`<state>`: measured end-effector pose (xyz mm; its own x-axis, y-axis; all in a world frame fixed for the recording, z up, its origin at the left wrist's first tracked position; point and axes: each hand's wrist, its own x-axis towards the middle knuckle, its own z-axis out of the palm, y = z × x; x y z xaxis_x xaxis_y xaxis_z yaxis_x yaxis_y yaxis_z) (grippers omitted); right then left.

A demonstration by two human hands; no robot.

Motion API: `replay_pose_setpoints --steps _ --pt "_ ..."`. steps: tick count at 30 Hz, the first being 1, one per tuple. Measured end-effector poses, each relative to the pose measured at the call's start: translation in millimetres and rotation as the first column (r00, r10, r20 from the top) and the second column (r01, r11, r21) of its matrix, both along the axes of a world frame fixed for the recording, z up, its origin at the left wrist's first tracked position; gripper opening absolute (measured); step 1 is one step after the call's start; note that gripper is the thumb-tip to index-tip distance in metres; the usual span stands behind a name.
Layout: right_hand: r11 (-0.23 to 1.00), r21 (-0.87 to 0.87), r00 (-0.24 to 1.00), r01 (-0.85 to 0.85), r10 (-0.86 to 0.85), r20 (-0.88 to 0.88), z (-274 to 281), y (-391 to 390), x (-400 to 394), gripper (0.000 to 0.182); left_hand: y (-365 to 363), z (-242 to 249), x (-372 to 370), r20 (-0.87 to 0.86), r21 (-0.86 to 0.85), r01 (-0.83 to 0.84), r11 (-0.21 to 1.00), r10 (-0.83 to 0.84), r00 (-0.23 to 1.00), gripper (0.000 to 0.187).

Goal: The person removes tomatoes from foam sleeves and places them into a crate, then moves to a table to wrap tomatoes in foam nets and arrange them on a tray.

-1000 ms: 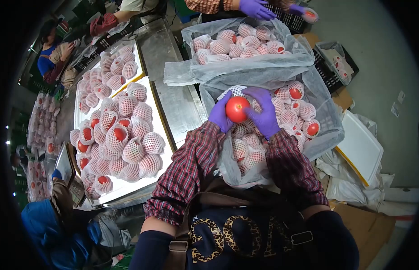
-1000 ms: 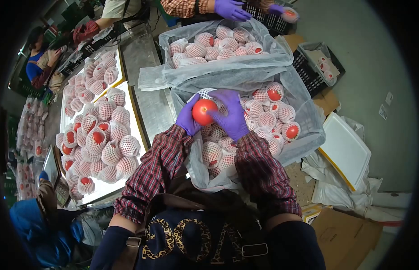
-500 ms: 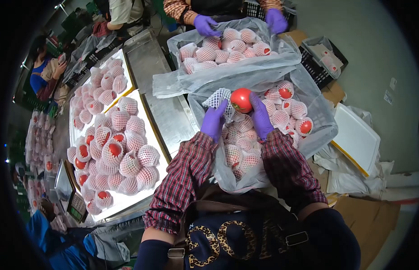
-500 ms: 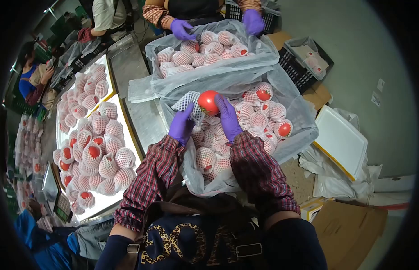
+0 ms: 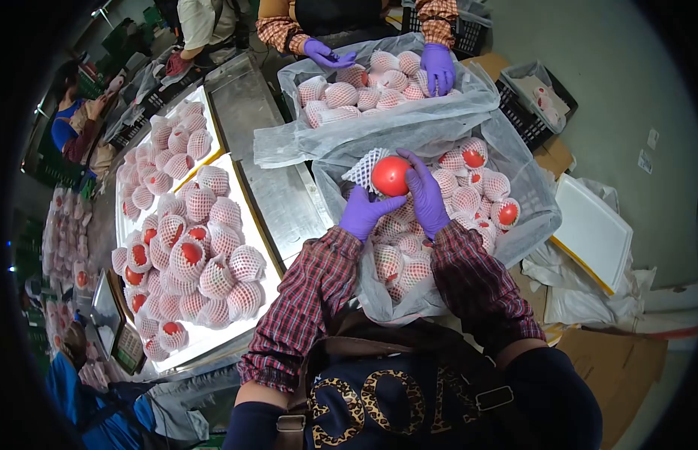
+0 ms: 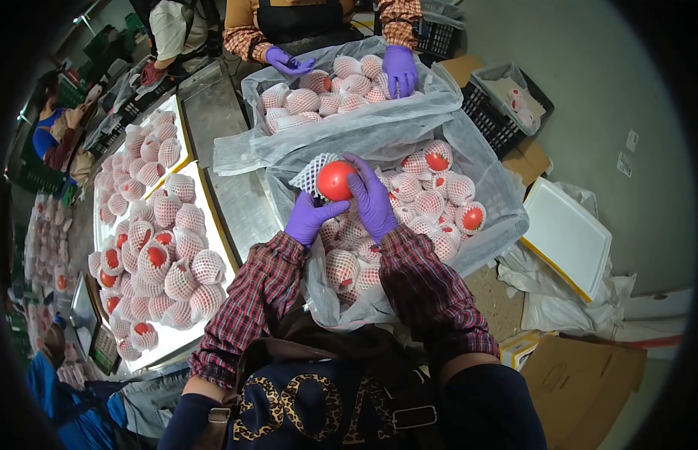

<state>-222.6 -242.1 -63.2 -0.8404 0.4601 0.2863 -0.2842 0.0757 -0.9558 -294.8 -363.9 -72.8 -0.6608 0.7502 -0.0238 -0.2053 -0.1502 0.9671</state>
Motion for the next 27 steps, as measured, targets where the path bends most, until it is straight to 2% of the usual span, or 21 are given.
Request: replay_pose_setpoints --steps 3,6,7,9,10,11,12,14,16,19,20,22,23,26,27 --pt "0.998 0.054 0.999 0.016 -0.018 0.042 -3 2 0 0.045 -1 1 1 0.02 0.0 -0.001 1.0 0.001 1.0 0.066" --pt "0.976 0.218 0.98 -0.004 -0.04 0.196 -1 16 3 0.048 0 -7 -5 0.196 0.095 0.023 0.995 -0.041 0.98 0.057" --pt "0.959 0.282 0.964 -0.022 -0.054 0.26 1 19 4 0.052 1 -7 -6 0.357 0.153 -0.001 0.988 -0.054 0.933 0.055" --pt "0.935 0.354 0.993 -0.01 -0.033 0.116 2 10 1 0.062 5 -5 -8 0.639 0.253 -0.076 0.964 -0.107 0.762 0.055" --pt "0.923 0.385 0.999 0.0 -0.018 0.045 4 4 0 0.068 4 -9 -11 0.628 0.186 -0.041 0.982 -0.087 0.773 0.056" --pt "0.969 0.245 0.998 -0.044 0.033 0.05 7 0 0 0.078 4 -18 -16 0.616 0.119 -0.003 0.993 -0.071 0.785 0.056" --pt "0.971 0.236 0.997 -0.043 0.028 0.069 7 1 0 0.077 4 -33 -21 0.602 0.05 0.036 0.998 -0.059 0.796 0.057" --pt "0.974 0.225 0.995 -0.036 0.013 0.103 5 7 1 0.076 9 -87 -33 0.266 0.002 -0.005 1.0 0.004 0.964 0.051" --pt "0.991 0.131 0.996 -0.005 -0.006 0.086 -7 15 -2 0.073 9 -41 -23 0.56 -0.084 -0.046 0.995 0.085 0.824 0.043" --pt "1.0 -0.028 0.996 -0.008 0.01 0.093 -5 17 -1 0.061 10 -13 -13 0.583 0.137 -0.193 0.972 0.078 0.809 0.044" --pt "0.996 -0.085 0.995 -0.016 0.025 0.101 -3 17 -1 0.056 8 -12 -12 0.51 0.06 -0.17 0.984 0.117 0.852 0.043" --pt "0.999 -0.025 0.969 -0.025 0.03 0.247 -7 16 0 0.046 0 -11 -12 0.343 -0.106 -0.142 0.984 0.17 0.924 0.04" --pt "0.999 0.005 0.948 -0.032 0.029 0.317 -10 16 1 0.041 0 -14 -11 0.337 -0.021 -0.12 0.993 0.12 0.934 0.045" --pt "0.998 -0.052 0.957 -0.033 0.047 0.285 -22 28 -1 0.033 -1 4 -10 0.453 0.335 -0.012 0.942 -0.151 0.879 0.05" --pt "0.99 -0.139 0.959 0.015 0.025 0.281 -24 28 -2 0.032 -5 8 -10 0.573 0.349 -0.055 0.936 -0.166 0.802 0.05"
